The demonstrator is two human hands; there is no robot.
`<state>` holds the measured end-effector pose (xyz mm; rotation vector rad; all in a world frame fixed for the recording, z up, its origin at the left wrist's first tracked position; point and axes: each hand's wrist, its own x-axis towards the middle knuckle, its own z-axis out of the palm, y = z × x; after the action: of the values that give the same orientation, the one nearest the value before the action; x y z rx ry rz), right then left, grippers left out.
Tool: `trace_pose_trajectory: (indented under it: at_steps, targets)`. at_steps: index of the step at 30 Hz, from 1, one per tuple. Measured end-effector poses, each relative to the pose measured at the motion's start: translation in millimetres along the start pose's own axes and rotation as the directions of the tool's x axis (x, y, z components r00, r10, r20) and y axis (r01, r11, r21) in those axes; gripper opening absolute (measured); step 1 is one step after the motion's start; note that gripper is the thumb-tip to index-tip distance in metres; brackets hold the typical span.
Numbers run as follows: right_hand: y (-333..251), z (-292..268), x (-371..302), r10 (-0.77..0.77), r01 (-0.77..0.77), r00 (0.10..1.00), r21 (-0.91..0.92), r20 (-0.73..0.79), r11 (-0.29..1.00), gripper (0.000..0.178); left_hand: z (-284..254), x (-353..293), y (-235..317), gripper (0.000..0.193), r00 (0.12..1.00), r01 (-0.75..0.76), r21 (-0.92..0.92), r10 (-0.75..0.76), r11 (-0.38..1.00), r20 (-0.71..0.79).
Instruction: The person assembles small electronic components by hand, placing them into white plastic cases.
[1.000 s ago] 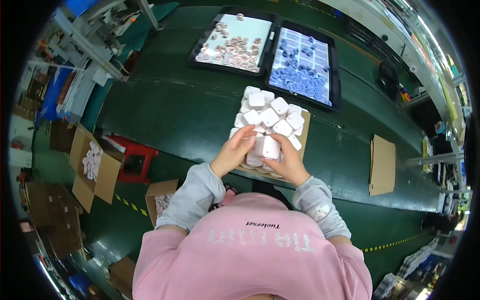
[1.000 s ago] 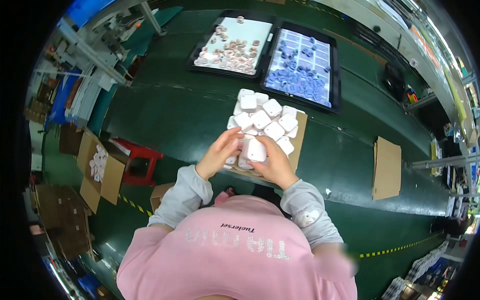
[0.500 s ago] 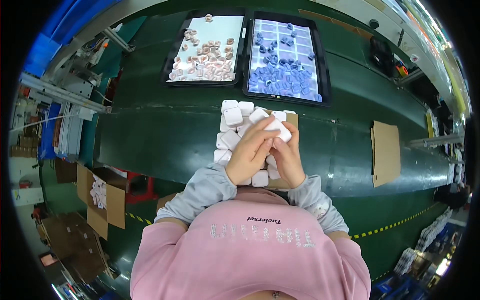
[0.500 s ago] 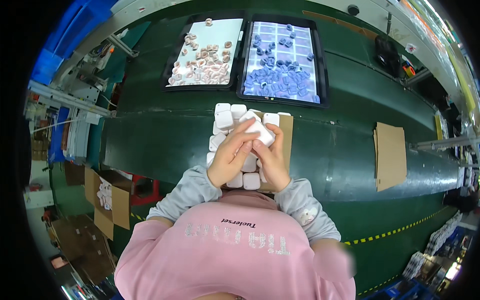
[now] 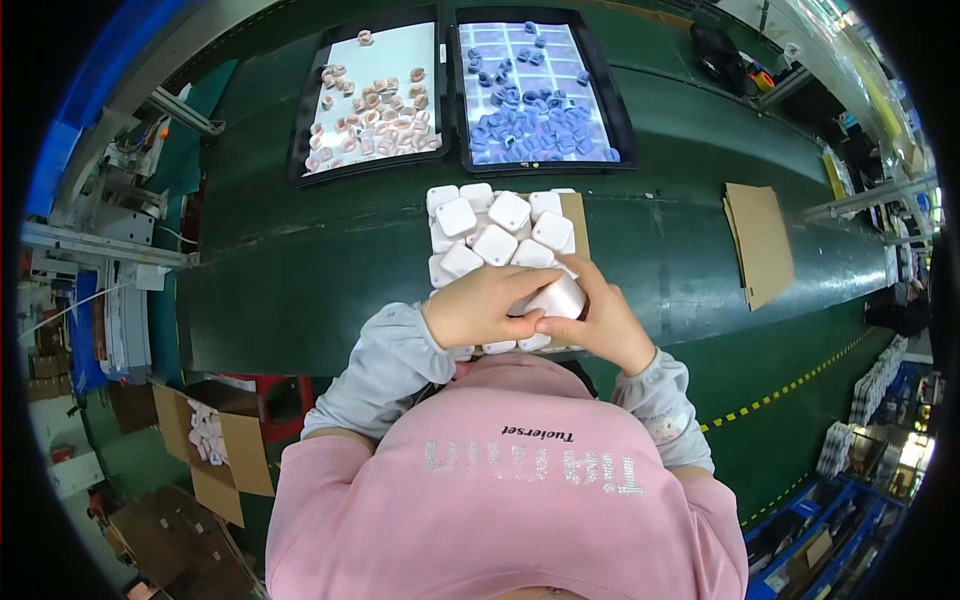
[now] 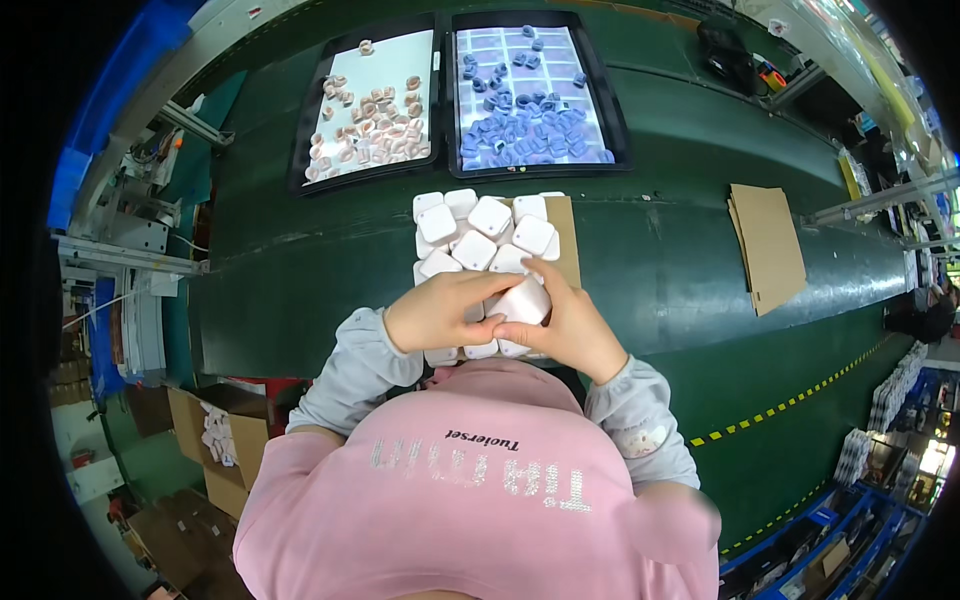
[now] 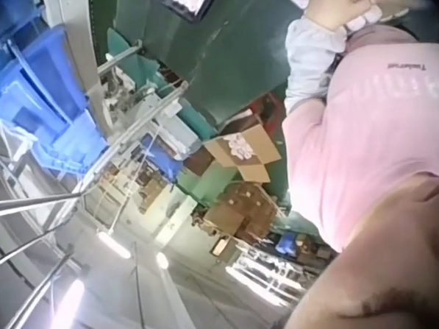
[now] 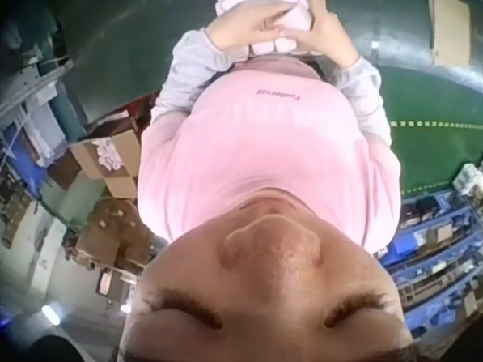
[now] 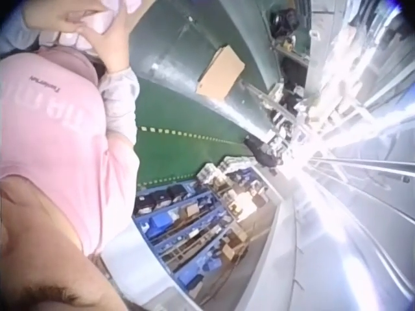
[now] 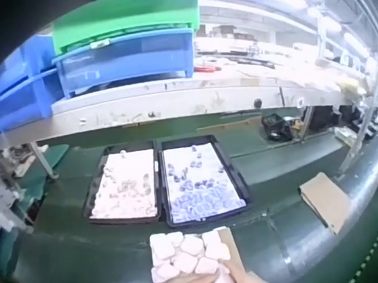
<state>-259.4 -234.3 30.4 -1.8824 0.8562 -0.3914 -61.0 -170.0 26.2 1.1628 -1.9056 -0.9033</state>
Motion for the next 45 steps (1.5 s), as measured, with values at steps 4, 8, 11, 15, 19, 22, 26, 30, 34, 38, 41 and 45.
trace_pose_trajectory:
  at_steps: [4,8,11,15,19,22,26,30,34,38,41,45]
  targets:
    - [1,5,-7,0.036,-0.035,0.999,0.04,-0.015,0.999,0.061,1,1,9,0.045,0.982,0.175,-0.084,-0.168,0.981,0.08]
    - [5,6,-10,-0.106,0.1,0.987,-0.051,-0.12,0.994,0.061,19,1,4,0.037,0.982,0.087,-0.013,-0.088,0.996,-0.168]
    - [18,3,-11,-0.12,0.134,0.988,0.173,-0.092,0.976,0.062,12,3,-7,0.036,0.93,0.212,-0.113,-0.236,0.971,-0.283]
    - [26,-4,-1,0.004,-0.058,0.998,0.853,0.066,0.518,0.061,2,20,-5,0.043,0.898,0.055,0.125,0.006,0.991,-0.44]
    - [28,-5,11,0.034,-0.076,0.997,0.943,0.068,0.324,0.062,2,30,-3,0.03,0.942,-0.112,0.298,0.197,0.948,-0.271]
    - [33,-2,14,0.05,-0.062,0.998,0.916,0.046,0.397,0.057,10,37,-4,0.027,0.974,-0.015,0.169,0.053,0.985,-0.222]
    - [36,-1,14,0.036,0.013,0.998,0.793,-0.044,0.609,0.046,27,43,-2,0.03,0.972,0.022,0.273,0.044,0.962,-0.233]
    - [46,3,12,0.071,0.099,0.978,0.732,-0.197,0.674,0.044,34,48,-1,0.03,0.951,0.025,0.385,0.097,0.923,-0.294]
    - [46,-10,15,0.103,0.033,0.986,0.749,-0.133,0.661,0.044,32,55,-13,0.03,0.94,-0.11,0.233,0.178,0.966,-0.291]
    - [57,-28,21,0.04,-0.126,0.991,0.809,0.126,0.574,0.043,22,59,-17,0.029,0.952,-0.239,0.224,0.273,0.945,-0.135]
    - [61,-32,22,-0.038,-0.158,0.976,0.811,0.216,0.564,0.05,22,61,-15,0.027,0.949,-0.301,0.138,0.311,0.944,-0.059]
    - [87,-33,21,0.113,-0.166,0.984,0.933,0.136,0.321,0.052,9,68,-10,0.024,0.914,-0.375,0.076,0.382,0.924,-0.137]
